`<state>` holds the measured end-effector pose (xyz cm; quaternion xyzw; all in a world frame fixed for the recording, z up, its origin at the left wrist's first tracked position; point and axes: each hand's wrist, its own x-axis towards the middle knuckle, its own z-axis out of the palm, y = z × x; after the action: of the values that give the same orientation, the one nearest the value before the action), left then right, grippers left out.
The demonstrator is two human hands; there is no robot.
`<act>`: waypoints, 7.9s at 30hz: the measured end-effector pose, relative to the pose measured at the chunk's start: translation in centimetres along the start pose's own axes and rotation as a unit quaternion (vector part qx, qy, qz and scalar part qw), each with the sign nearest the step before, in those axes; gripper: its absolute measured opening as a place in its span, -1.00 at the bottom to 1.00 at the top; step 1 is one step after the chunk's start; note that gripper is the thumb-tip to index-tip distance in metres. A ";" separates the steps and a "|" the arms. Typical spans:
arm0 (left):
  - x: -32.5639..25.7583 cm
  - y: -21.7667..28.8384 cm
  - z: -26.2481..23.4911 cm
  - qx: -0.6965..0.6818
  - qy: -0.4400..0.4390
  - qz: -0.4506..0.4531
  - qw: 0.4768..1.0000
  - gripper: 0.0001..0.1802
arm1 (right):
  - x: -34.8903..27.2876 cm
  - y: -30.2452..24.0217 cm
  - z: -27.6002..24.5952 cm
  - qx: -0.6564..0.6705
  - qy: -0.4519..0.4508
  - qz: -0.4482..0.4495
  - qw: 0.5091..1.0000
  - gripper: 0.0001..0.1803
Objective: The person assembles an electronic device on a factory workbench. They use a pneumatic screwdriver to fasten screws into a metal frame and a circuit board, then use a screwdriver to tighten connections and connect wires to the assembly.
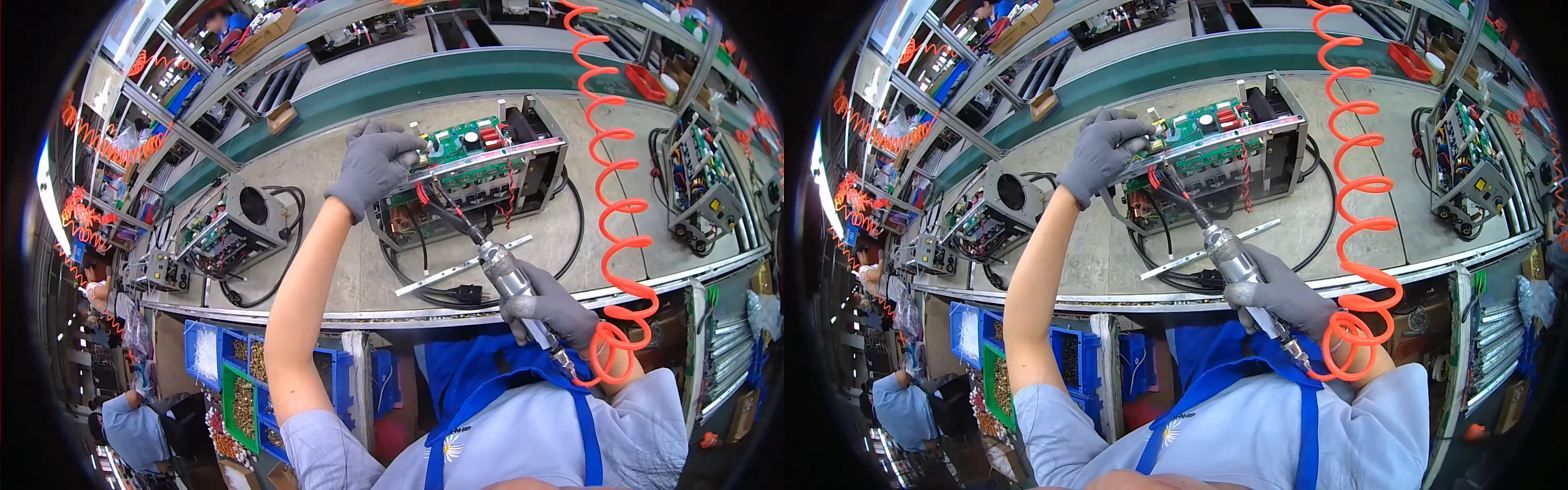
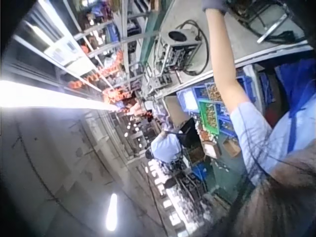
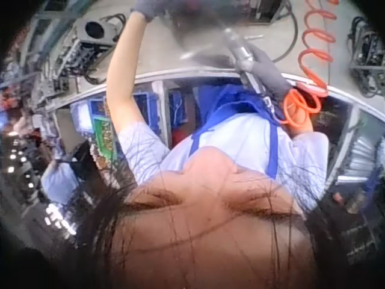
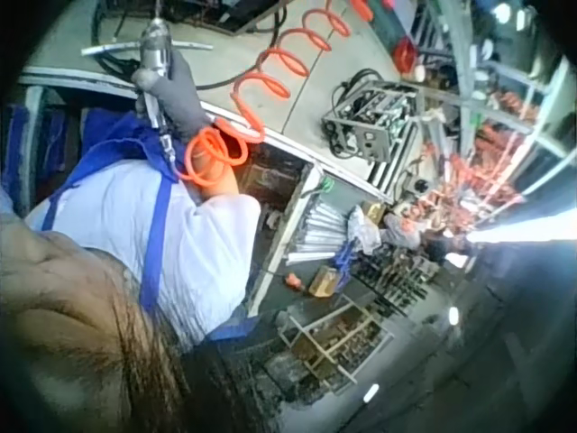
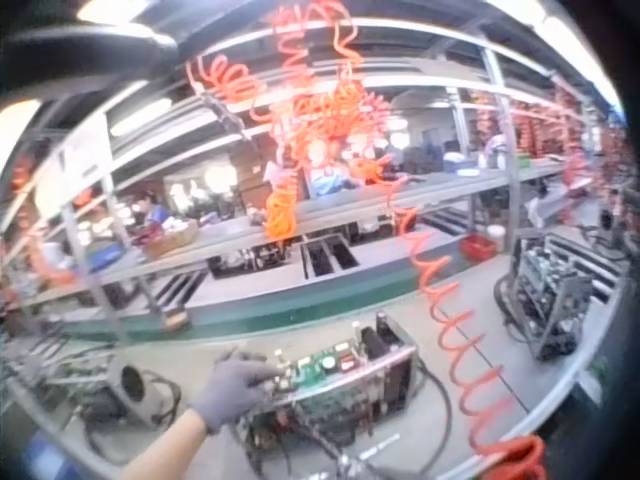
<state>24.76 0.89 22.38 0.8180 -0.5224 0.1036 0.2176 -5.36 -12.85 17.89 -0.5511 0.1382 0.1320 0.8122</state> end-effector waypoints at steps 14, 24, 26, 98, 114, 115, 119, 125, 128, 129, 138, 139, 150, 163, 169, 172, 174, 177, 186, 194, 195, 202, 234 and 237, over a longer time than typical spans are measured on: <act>3.4 -2.3 1.3 -0.217 -0.226 -0.032 0.949 -0.69 | 1.1 2.4 1.5 0.025 0.042 -0.024 0.999 -0.16; 3.1 -3.5 2.2 -0.297 -0.233 -0.019 0.926 -0.72 | 1.8 6.0 4.2 0.262 -0.069 -0.125 0.955 -0.36; 2.8 -3.4 2.2 -0.291 -0.226 -0.025 0.929 -0.72 | 1.9 6.2 4.7 0.261 -0.066 -0.130 0.954 -0.37; -48.0 0.7 -10.9 0.159 -0.111 -0.737 0.647 0.09 | 3.1 5.2 4.6 0.364 -0.118 -0.107 0.918 -0.07; -50.2 0.2 -5.6 0.176 0.034 -0.770 0.612 -0.20 | 2.6 4.6 2.8 0.397 -0.153 -0.073 0.902 -0.06; -52.0 -0.5 -6.4 0.090 0.063 -0.788 0.606 -0.32 | 2.7 4.7 2.7 0.396 -0.156 -0.069 0.902 -0.06; -52.5 0.3 -9.4 -0.210 0.192 -0.770 0.571 -0.80 | 2.9 5.0 1.9 0.387 -0.161 -0.063 0.906 -0.07; -47.1 3.0 -11.5 -0.500 0.395 -0.603 0.480 -0.69 | 2.7 4.8 2.3 0.387 -0.152 -0.076 0.906 -0.07; -44.7 2.6 -10.5 -0.604 0.335 -0.480 0.541 -0.61 | 2.2 4.4 2.8 0.351 -0.127 -0.068 0.925 -0.07; -42.8 2.6 -10.1 -0.615 0.323 -0.460 0.553 -0.60 | 1.8 4.1 3.3 0.316 -0.100 -0.063 0.941 -0.05; -25.6 2.2 -7.1 -0.332 0.091 -0.406 0.847 -0.66 | 1.6 4.1 3.2 0.244 -0.094 -0.062 0.963 -0.11; -23.6 2.4 -7.2 -0.294 0.075 -0.384 0.872 -0.62 | 1.5 3.6 3.4 0.240 -0.078 -0.053 0.966 -0.12; -5.3 2.6 -7.0 -0.128 0.005 -0.224 0.966 -0.71 | 1.6 3.9 2.4 0.228 -0.091 -0.052 0.968 -0.37; 1.1 0.0 -1.8 -0.162 0.139 -0.225 0.951 -0.71 | 1.4 3.3 2.6 0.223 -0.083 -0.037 0.971 -0.45; 0.9 -0.9 3.3 -0.054 0.070 -0.174 0.981 -0.66 | 1.4 3.3 2.3 0.207 -0.084 -0.033 0.974 -0.46; 1.1 -0.5 2.5 0.081 -0.005 -0.086 0.993 -0.63 | 1.4 3.3 2.4 0.207 -0.081 -0.032 0.974 -0.48; 1.2 -0.2 1.6 -0.142 0.024 -0.144 0.979 -0.67 | 1.4 3.2 2.3 0.205 -0.087 -0.036 0.974 -0.49; 0.9 0.8 -0.1 -0.308 -0.004 -0.176 0.935 -0.70 | 1.3 3.1 2.2 0.200 -0.085 -0.037 0.975 -0.49; 0.8 0.6 0.6 -0.269 -0.121 -0.142 0.945 -0.67 | 1.3 2.9 2.4 0.199 -0.081 -0.035 0.976 -0.51; 0.4 1.1 3.0 -0.250 -0.022 -0.170 0.953 -0.67 | 1.2 2.8 3.2 0.210 -0.063 -0.040 0.975 -0.55; 0.3 1.3 3.0 -0.245 -0.014 -0.169 0.955 -0.67 | 1.2 2.7 3.3 0.213 -0.058 -0.040 0.975 -0.56; 0.0 1.0 3.6 -0.275 -0.005 -0.172 0.946 -0.70 | 1.5 3.0 4.1 0.178 -0.051 -0.039 0.982 -0.45; 0.2 0.6 4.1 -0.188 0.014 -0.083 0.979 -0.76 | 1.8 3.6 6.2 0.213 -0.023 -0.070 0.974 -0.59; 0.6 -0.3 4.4 -0.150 0.035 -0.085 0.984 -0.75 | 0.2 2.5 4.8 0.176 -0.095 -0.037 0.979 -0.51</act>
<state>25.06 -1.55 18.67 0.8131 -0.4531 0.0335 0.3640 -5.73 -7.49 17.36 -0.3893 0.0612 0.1271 0.9102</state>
